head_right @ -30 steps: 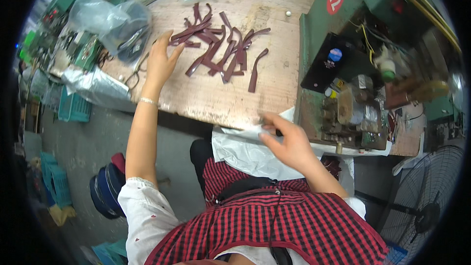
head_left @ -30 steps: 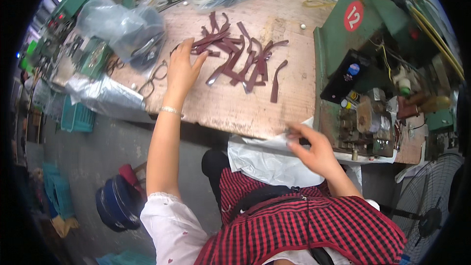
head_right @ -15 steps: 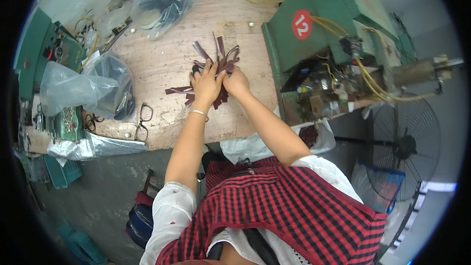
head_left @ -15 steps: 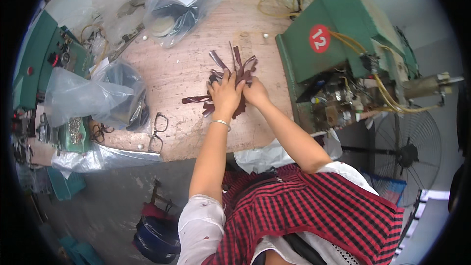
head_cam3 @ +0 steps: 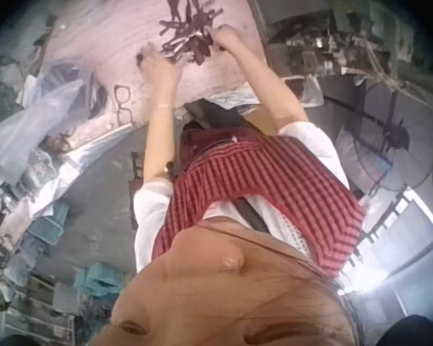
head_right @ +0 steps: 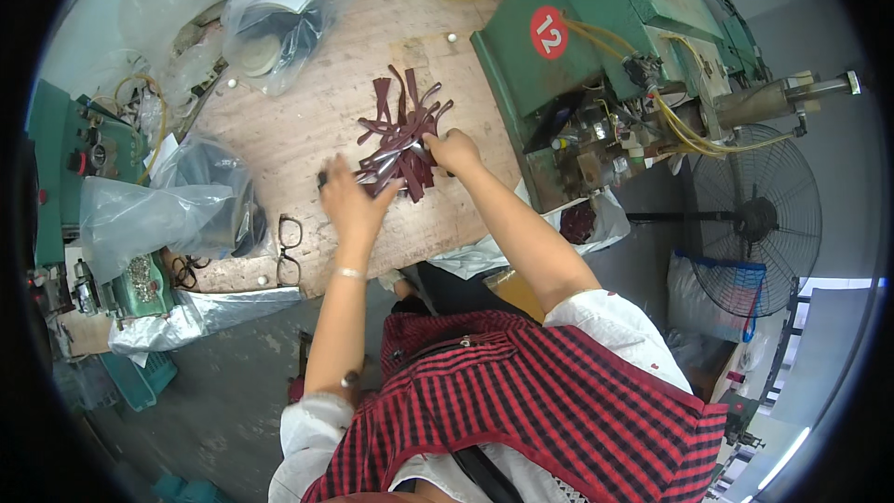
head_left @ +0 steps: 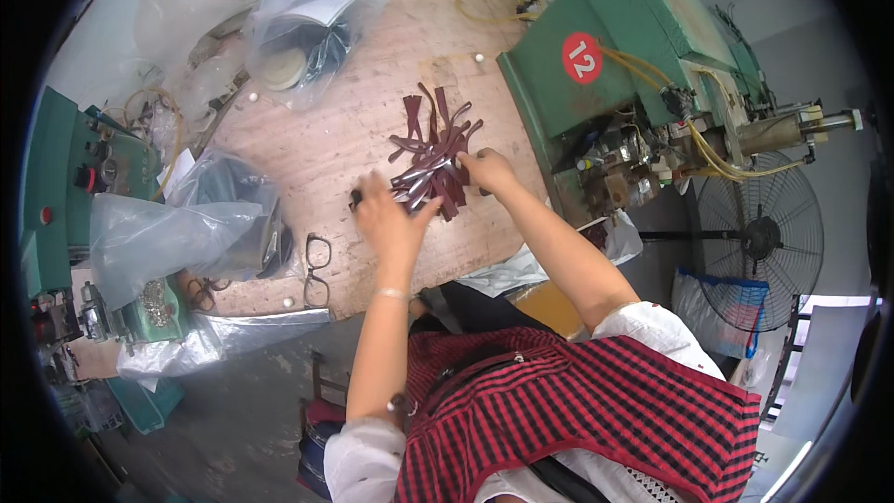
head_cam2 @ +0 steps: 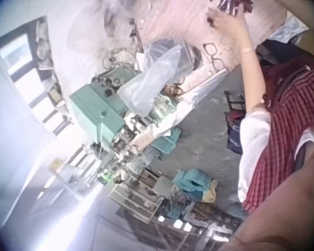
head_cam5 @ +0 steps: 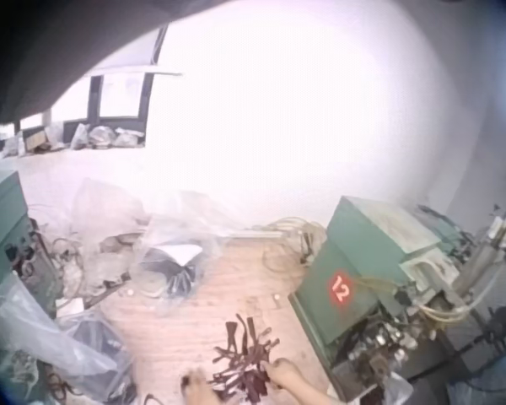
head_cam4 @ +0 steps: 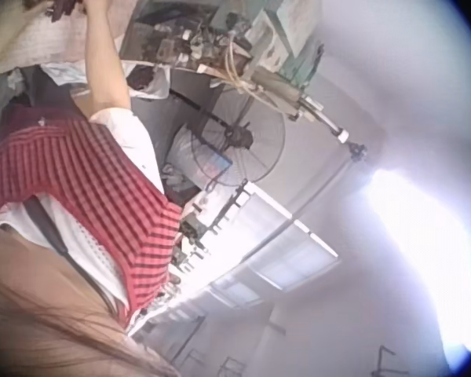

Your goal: The person repeatedly picks up reddish-brown strap pieces and small metal hardware, inserts the hardware into the strap ends, and uses a press machine to secure them. After processing, the person gathers the finished straps and places them into a white sack.

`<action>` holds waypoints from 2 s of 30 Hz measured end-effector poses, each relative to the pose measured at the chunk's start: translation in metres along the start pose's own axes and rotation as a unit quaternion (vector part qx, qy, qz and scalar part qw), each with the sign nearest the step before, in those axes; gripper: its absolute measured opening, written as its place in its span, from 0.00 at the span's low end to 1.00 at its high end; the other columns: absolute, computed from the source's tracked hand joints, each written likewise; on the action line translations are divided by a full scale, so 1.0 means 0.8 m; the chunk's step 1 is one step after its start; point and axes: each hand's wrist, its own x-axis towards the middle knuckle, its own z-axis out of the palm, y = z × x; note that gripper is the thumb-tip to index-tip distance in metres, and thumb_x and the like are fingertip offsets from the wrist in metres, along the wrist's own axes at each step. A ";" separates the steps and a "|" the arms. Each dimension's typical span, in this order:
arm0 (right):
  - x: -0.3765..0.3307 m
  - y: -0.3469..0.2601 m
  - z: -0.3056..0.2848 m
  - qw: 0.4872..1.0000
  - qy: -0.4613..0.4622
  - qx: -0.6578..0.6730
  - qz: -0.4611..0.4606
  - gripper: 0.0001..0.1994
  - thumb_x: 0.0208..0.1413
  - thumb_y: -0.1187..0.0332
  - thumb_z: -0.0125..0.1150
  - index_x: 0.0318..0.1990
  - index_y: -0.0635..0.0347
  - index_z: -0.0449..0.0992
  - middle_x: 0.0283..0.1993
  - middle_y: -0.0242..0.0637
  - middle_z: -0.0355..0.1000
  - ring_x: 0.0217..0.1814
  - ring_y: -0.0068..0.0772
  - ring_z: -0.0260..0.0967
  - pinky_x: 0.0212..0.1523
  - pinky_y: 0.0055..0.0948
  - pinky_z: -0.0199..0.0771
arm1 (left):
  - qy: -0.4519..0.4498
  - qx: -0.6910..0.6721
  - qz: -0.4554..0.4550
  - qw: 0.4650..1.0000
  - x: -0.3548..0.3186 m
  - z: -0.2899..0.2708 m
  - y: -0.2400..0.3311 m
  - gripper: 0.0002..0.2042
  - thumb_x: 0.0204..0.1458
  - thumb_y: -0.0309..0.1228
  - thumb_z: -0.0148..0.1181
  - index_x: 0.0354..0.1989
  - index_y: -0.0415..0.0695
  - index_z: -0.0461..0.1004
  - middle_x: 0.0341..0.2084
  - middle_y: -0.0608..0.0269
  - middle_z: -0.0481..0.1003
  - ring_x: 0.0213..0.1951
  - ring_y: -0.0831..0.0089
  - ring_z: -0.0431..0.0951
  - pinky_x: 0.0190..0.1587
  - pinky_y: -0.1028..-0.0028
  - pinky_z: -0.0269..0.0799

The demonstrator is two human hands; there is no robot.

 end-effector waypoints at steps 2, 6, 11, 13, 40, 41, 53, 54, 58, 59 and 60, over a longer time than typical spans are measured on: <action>0.001 0.011 0.008 0.999 -0.026 -0.035 -0.032 0.32 0.58 0.44 0.61 0.52 0.71 0.79 0.44 0.58 0.81 0.45 0.52 0.81 0.50 0.43 0.79 | -0.038 -0.004 0.024 0.999 0.023 0.021 0.037 0.63 0.37 0.64 0.75 0.74 0.33 0.50 0.71 0.31 0.55 0.70 0.39 0.59 0.72 0.43 0.49; -0.012 -0.014 -0.019 0.974 0.033 -0.137 -0.179 0.29 0.58 0.49 0.63 0.57 0.66 0.77 0.57 0.54 0.76 0.62 0.51 0.74 0.62 0.45 0.72 | -0.125 0.028 0.033 0.991 0.039 0.053 0.044 0.63 0.33 0.59 0.79 0.75 0.38 0.51 0.74 0.32 0.49 0.70 0.39 0.58 0.72 0.39 0.45; 0.042 -0.085 -0.019 0.859 0.053 -0.194 -0.470 0.26 0.60 0.53 0.63 0.61 0.57 0.75 0.70 0.46 0.68 0.73 0.47 0.63 0.67 0.46 0.67 | -0.093 -0.027 0.057 0.994 0.031 0.062 0.039 0.61 0.34 0.57 0.79 0.75 0.39 0.52 0.75 0.37 0.48 0.72 0.38 0.54 0.71 0.37 0.46; 0.070 -0.109 0.006 0.805 0.025 -0.224 -0.549 0.24 0.61 0.53 0.61 0.61 0.54 0.76 0.71 0.41 0.67 0.75 0.45 0.60 0.68 0.46 0.66 | -0.029 -0.051 0.039 0.998 0.031 0.063 0.035 0.60 0.37 0.58 0.78 0.74 0.37 0.53 0.75 0.36 0.48 0.68 0.38 0.59 0.70 0.43 0.50; 0.020 0.013 -0.087 0.891 -0.127 -0.236 -0.367 0.61 0.34 0.58 0.82 0.77 0.57 0.50 0.81 0.52 0.45 0.85 0.46 0.36 0.66 0.52 0.68 | -0.301 0.183 0.342 0.871 0.114 0.006 0.069 0.71 0.15 0.56 0.84 0.77 0.49 0.52 0.77 0.51 0.49 0.75 0.54 0.54 0.76 0.45 0.46; 0.026 0.012 -0.084 0.877 -0.133 -0.254 -0.385 0.62 0.33 0.57 0.83 0.77 0.56 0.50 0.81 0.51 0.45 0.85 0.46 0.37 0.66 0.52 0.68 | -0.300 0.202 0.359 0.860 0.117 0.001 0.063 0.71 0.15 0.55 0.84 0.77 0.49 0.51 0.77 0.51 0.49 0.74 0.54 0.55 0.76 0.46 0.46; -0.002 -0.007 -0.031 0.890 -0.001 -0.291 -0.353 0.37 0.39 0.65 0.76 0.61 0.58 0.70 0.60 0.40 0.66 0.66 0.43 0.63 0.55 0.49 0.77 | -0.260 0.246 0.529 0.770 0.220 0.036 0.058 0.51 0.26 0.47 0.82 0.65 0.43 0.67 0.59 0.56 0.69 0.64 0.59 0.67 0.75 0.54 0.53; -0.010 -0.003 -0.023 0.901 0.015 -0.286 -0.326 0.35 0.39 0.66 0.75 0.59 0.58 0.70 0.58 0.40 0.67 0.65 0.43 0.64 0.53 0.49 0.78 | -0.284 0.264 0.514 0.765 0.215 0.033 0.065 0.46 0.29 0.46 0.81 0.62 0.43 0.70 0.55 0.58 0.72 0.62 0.60 0.69 0.74 0.55 0.55; -0.025 -0.001 0.002 0.921 0.073 -0.277 -0.264 0.27 0.38 0.70 0.70 0.51 0.58 0.72 0.50 0.38 0.70 0.59 0.44 0.68 0.50 0.49 0.76 | -0.287 0.236 0.434 0.821 0.182 0.031 0.028 0.36 0.33 0.43 0.81 0.53 0.44 0.72 0.48 0.60 0.73 0.55 0.59 0.73 0.59 0.58 0.73; -0.028 -0.002 0.006 0.924 0.075 -0.279 -0.253 0.27 0.38 0.71 0.70 0.50 0.58 0.73 0.50 0.38 0.70 0.59 0.44 0.68 0.50 0.49 0.75 | -0.287 0.229 0.404 0.838 0.174 0.031 0.026 0.36 0.34 0.41 0.81 0.54 0.44 0.72 0.48 0.59 0.73 0.54 0.59 0.74 0.57 0.59 0.74; -0.029 -0.002 0.008 0.922 0.089 -0.272 -0.260 0.24 0.37 0.71 0.70 0.48 0.57 0.75 0.49 0.38 0.71 0.58 0.43 0.69 0.51 0.49 0.74 | -0.286 0.222 0.372 0.855 0.165 0.036 0.026 0.36 0.34 0.40 0.81 0.54 0.44 0.72 0.48 0.59 0.73 0.53 0.59 0.75 0.55 0.60 0.76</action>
